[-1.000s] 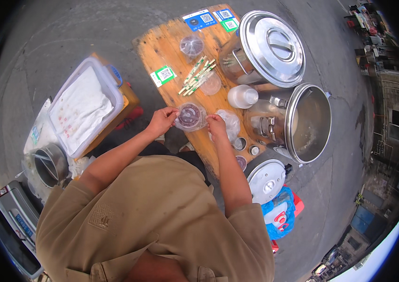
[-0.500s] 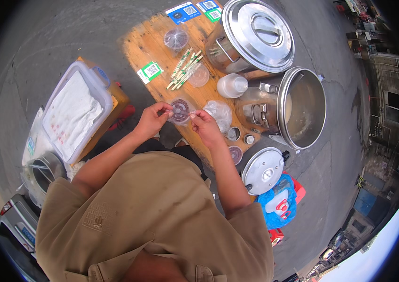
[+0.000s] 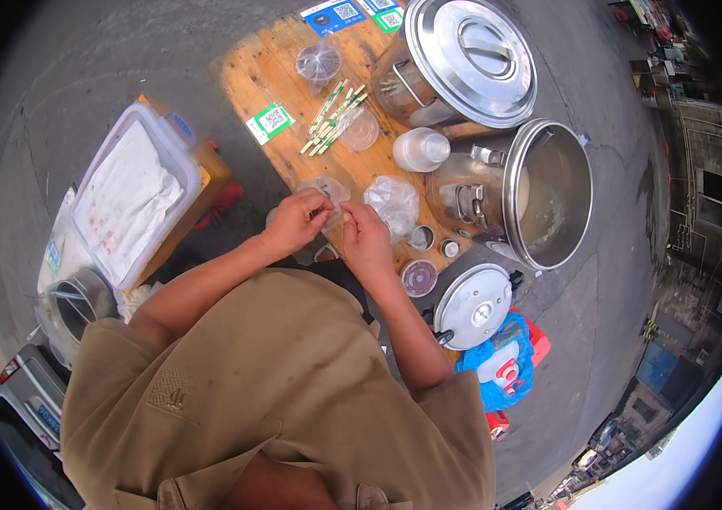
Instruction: The person prepares food at a street stall by scooping noodles into a container, adding sauce, and packing it into a plastic bag. They also pour a liquid from a thermos into a cup and scoop a white substance into another container.
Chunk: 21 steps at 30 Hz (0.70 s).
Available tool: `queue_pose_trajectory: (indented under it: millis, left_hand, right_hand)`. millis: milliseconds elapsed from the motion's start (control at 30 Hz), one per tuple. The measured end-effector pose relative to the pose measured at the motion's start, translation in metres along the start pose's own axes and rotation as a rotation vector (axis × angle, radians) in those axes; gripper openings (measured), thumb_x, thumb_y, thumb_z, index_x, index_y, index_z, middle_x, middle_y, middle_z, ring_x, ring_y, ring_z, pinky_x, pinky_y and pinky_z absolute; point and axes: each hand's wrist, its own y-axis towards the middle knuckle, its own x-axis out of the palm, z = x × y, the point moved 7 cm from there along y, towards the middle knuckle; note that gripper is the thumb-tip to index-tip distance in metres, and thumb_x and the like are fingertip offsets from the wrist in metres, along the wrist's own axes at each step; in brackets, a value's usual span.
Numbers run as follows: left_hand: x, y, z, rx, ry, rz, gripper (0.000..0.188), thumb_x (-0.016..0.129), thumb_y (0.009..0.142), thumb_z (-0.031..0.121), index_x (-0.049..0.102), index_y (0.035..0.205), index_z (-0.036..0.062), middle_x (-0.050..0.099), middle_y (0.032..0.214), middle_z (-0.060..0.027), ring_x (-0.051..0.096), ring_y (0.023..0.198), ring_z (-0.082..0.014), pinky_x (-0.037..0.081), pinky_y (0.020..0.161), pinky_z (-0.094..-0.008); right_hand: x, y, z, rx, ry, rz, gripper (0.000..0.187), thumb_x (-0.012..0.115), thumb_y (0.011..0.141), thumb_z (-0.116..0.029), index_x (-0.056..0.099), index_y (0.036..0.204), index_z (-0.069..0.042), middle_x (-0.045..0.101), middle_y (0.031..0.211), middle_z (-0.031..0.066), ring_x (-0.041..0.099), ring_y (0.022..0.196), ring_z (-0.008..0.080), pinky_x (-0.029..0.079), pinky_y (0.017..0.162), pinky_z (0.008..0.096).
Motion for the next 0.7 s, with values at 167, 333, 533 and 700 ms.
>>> queue_pose_trajectory:
  millis: [167,333,533,700]
  left_hand:
    - [-0.005,0.003,0.006,-0.004,0.008,-0.003,0.01,0.07,0.086,0.006,0.068,0.096,0.0022,0.065,0.09,-0.0147,0.066,0.082,-0.0351,0.052,0.071,-0.0405]
    - [-0.005,0.008,0.02,0.007,0.035,-0.114,0.012,0.066,0.09,0.007,0.066,0.101,0.0029,0.065,0.094,-0.0155,0.065,0.089,-0.0367,0.052,0.076,-0.0428]
    - [0.014,0.014,0.013,0.269,0.225,-0.514,0.021,0.059,0.087,0.0,0.063,0.107,0.0053,0.065,0.104,-0.017,0.061,0.105,-0.0392,0.049,0.089,-0.0458]
    - [-0.005,0.049,0.008,0.113,0.059,-0.458,0.02,0.06,0.087,-0.001,0.065,0.106,0.0038,0.066,0.096,-0.0154,0.064,0.095,-0.0348,0.051,0.085,-0.0431]
  right_hand:
    - [0.042,0.008,0.049,-0.172,0.145,-0.074,0.024,0.057,0.098,0.0,0.067,0.12,-0.002,0.071,0.106,0.0111,0.07,0.096,0.0309,0.055,0.084,0.0351]
    - [0.092,0.02,0.133,0.388,0.676,-0.043,0.031,0.06,0.094,0.002,0.067,0.123,-0.005,0.072,0.107,0.0123,0.07,0.102,0.0309,0.054,0.088,0.0329]
    - [0.069,0.045,0.064,-0.153,0.128,-0.302,0.032,0.064,0.09,-0.004,0.069,0.121,-0.006,0.074,0.103,0.0113,0.071,0.102,0.0263,0.054,0.086,0.0348]
    - [0.086,0.053,0.112,0.132,0.134,-0.718,0.026,0.064,0.092,-0.016,0.073,0.114,-0.006,0.074,0.102,0.0087,0.069,0.1,0.0202,0.053,0.085,0.0327]
